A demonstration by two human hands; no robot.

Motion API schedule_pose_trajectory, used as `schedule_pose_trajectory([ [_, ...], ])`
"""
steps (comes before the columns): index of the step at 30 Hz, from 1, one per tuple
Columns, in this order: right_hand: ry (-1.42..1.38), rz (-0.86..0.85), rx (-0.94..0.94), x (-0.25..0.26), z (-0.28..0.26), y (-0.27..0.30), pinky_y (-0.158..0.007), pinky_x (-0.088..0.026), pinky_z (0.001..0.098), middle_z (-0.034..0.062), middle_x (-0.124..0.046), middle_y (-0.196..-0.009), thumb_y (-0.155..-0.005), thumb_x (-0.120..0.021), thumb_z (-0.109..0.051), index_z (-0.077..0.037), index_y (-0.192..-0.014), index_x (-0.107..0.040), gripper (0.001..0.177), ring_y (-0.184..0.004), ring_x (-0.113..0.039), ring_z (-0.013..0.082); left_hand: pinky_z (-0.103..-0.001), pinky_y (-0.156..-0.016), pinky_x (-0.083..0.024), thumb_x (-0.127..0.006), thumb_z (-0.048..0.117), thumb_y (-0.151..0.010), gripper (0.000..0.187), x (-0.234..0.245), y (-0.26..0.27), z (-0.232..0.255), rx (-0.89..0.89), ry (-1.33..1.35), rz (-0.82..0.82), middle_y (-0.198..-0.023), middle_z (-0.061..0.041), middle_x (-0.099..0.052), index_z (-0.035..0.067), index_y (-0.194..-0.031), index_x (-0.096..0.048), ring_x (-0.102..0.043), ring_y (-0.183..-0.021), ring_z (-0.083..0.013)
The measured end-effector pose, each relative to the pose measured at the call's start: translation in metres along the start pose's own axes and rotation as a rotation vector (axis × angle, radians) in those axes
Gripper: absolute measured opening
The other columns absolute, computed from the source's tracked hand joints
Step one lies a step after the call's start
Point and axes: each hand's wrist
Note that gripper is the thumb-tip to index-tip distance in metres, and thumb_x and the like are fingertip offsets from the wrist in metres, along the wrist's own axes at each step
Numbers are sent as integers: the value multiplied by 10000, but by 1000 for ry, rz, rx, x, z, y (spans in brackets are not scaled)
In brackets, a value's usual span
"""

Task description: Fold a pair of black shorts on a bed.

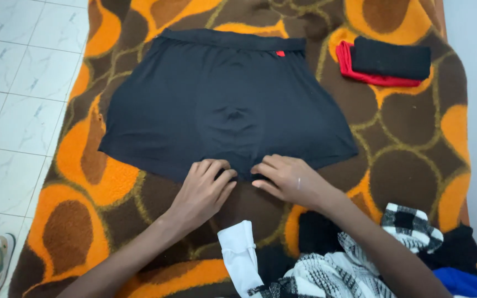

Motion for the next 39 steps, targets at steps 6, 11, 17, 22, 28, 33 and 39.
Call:
schedule_pose_trajectory([
  [6,109,208,133,0,-3,-6,-824,-554,384,130,-642,-1062,-943,-706,-224,-3,-1121,-682,285,-955,-650,276,-419,-991,-450,-713,164,-926,267,15,-17,-4,-45,-72,226,-1239,-109,-639,36,-1157,-677,-580,-1201,-274],
  [11,106,332,112,-14,7,-9,-854,-549,377,130,-649,-1115,-953,-699,-133,-2,-1171,-692,255,-988,-643,272,-385,-946,-469,-697,177,-948,361,10,-31,-16,-39,-116,216,-1200,-114,-650,-15,-1251,-666,-591,-1141,-256],
  [17,107,283,109,-20,9,-12,-867,-542,382,145,-650,-1121,-928,-713,-117,21,-1189,-694,296,-981,-639,274,-356,-783,-445,-675,133,-968,228,-4,-38,-22,-32,-189,94,-979,-74,-613,1,-1152,-699,-556,-903,-219],
  [22,129,275,139,-19,13,-10,-902,-548,382,135,-653,-1126,-925,-704,-91,-1,-1172,-707,263,-1023,-646,274,-347,-785,-435,-633,29,-919,162,-4,-37,-19,-38,-211,87,-982,-63,-583,28,-1068,-696,-538,-892,-212],
  [28,211,304,130,-24,15,-10,-1083,-463,448,172,-588,-1364,-974,-673,-187,-14,-1269,-674,342,-1269,-551,321,-411,-964,-432,-635,68,-951,178,4,-37,-27,-45,-92,80,-1198,-89,-615,56,-1122,-685,-558,-1144,-247],
  [33,294,228,177,-39,9,-14,-1171,-304,533,237,-452,-1528,-973,-617,-387,9,-1399,-571,584,-1434,-387,395,-485,-1154,-344,-672,163,-939,385,9,-46,-40,-157,-132,193,-1432,-157,-565,-1,-1287,-650,-476,-1385,-302],
  [39,295,122,252,-51,2,-7,-1169,-307,547,202,-505,-1461,-958,-641,-372,-37,-1357,-599,523,-1393,-438,366,-484,-1167,-391,-664,94,-951,328,20,-10,-51,-175,1,94,-1278,-141,-661,9,-1268,-676,-598,-1268,-299],
])
Point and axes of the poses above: each hand's wrist, its own y-axis away from the middle knuckle, its own x-axis out of the back of the hand, z = x × y
